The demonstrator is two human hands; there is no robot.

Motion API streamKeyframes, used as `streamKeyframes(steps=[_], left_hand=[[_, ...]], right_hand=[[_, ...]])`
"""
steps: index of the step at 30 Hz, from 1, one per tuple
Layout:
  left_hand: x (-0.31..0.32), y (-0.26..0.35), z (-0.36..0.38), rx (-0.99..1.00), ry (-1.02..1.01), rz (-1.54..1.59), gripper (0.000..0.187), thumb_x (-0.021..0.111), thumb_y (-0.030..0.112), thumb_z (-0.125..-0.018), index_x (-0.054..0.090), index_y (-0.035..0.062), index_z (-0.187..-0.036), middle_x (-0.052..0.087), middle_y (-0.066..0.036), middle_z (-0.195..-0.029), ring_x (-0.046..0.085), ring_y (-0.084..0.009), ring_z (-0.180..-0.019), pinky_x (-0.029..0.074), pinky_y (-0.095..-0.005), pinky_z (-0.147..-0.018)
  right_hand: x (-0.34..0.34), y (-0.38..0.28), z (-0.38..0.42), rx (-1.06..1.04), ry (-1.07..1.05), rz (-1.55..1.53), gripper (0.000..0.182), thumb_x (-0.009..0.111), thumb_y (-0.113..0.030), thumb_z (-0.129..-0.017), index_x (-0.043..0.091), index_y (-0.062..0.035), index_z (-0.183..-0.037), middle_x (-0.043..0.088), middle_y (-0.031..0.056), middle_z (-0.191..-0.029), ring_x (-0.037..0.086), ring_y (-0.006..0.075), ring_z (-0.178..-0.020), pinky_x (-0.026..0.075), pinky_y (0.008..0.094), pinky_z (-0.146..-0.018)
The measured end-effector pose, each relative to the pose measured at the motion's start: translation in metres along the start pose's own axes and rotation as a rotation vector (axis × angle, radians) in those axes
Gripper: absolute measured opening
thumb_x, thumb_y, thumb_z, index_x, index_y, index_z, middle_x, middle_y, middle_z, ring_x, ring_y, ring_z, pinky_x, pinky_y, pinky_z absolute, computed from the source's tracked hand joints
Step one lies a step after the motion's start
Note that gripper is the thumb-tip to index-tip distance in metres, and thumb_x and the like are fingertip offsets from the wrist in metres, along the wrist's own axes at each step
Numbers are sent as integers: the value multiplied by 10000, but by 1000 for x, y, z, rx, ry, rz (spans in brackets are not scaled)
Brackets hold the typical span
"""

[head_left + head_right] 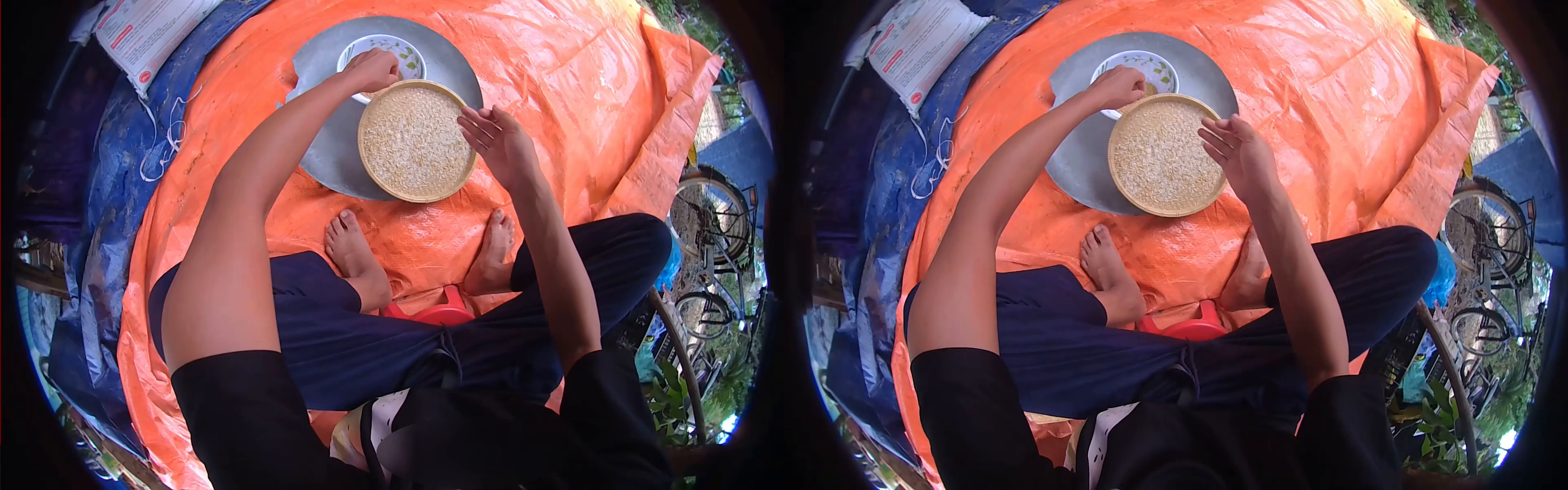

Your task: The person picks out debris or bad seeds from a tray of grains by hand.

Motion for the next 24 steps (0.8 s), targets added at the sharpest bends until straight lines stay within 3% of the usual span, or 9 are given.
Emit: streamKeyframes(steps=[3, 5, 9, 12, 15, 18, 21, 24], left_hand=[[37, 14, 4, 163, -117, -24, 136, 630, 119, -764, 698, 40, -851, 689, -142, -826, 669, -302, -798, 521, -405, -724], [40, 27, 10, 149, -127, -66, 128, 628, 97, -768, 694, 30, -855, 683, -156, -837, 665, -322, -814, 520, -416, -729], [45, 34, 11, 106, -96, -156, 145, 625, 86, -776, 691, 26, -890, 670, -182, -871, 656, -354, -843, 519, -434, -739], [51, 30, 6, 118, -30, -254, 170, 629, 76, -773, 693, 33, -925, 668, -185, -892, 653, -360, -853, 519, -444, -750], [51, 28, 3, 108, 58, -142, 89, 560, 8, -728, 647, 7, -744, 633, -251, -868, 632, -428, -843, 510, -482, -731], [52, 37, 3, 237, 34, -176, 86, 558, 38, -719, 631, -8, -717, 629, -252, -855, 632, -428, -823, 504, -487, -728], [60, 34, -6, 190, -70, -331, 144, 627, 45, -742, 706, 47, -862, 668, -146, -894, 650, -344, -860, 520, -438, -749], [64, 33, -12, 190, -98, -397, 95, 597, 67, -757, 691, 51, -761, 674, -128, -903, 651, -332, -850, 514, -443, -730]], right_hand=[[-14, 9, 42, -8, 7, 35, 491, 413, -270, -1003, 394, 56, -1370, 487, 212, -1367, 475, 294, -1271, 365, 394, -1079], [-29, 26, 54, 26, -29, 66, 500, 401, -266, -1006, 375, 60, -1385, 486, 205, -1371, 476, 278, -1273, 365, 388, -1080], [-29, 46, 64, 72, -146, -49, 477, 398, -258, -1006, 411, 63, -1359, 521, 180, -1346, 515, 263, -1239, 379, 376, -1066], [-16, 56, 62, 120, -238, 83, 440, 409, -261, -1004, 484, 48, -1307, 587, 174, -1263, 571, 258, -1172, 410, 358, -1036], [-12, 71, 59, 150, -270, 221, 392, 445, -264, -1003, 553, 14, -1257, 629, 128, -1212, 604, 211, -1102, 442, 324, -966], [-22, 88, 56, 174, -248, 349, 363, 483, -290, -997, 598, -19, -1208, 659, 78, -1160, 619, 156, -1015, 460, 297, -895], [-31, 97, 53, 207, -231, 393, 353, 482, -289, -998, 606, -19, -1189, 663, 79, -1132, 619, 149, -999, 471, 294, -874], [-34, 98, 49, 208, -240, 386, 351, 488, -291, -995, 610, -20, -1182, 664, 77, -1116, 627, 150, -972, 474, 292, -865]])
Point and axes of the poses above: each hand's wrist, its own z-axis away from the middle knuckle, its own x-axis out of the palm, y = z × x, the point moved 7 cm from there along -z, towards the middle knuckle
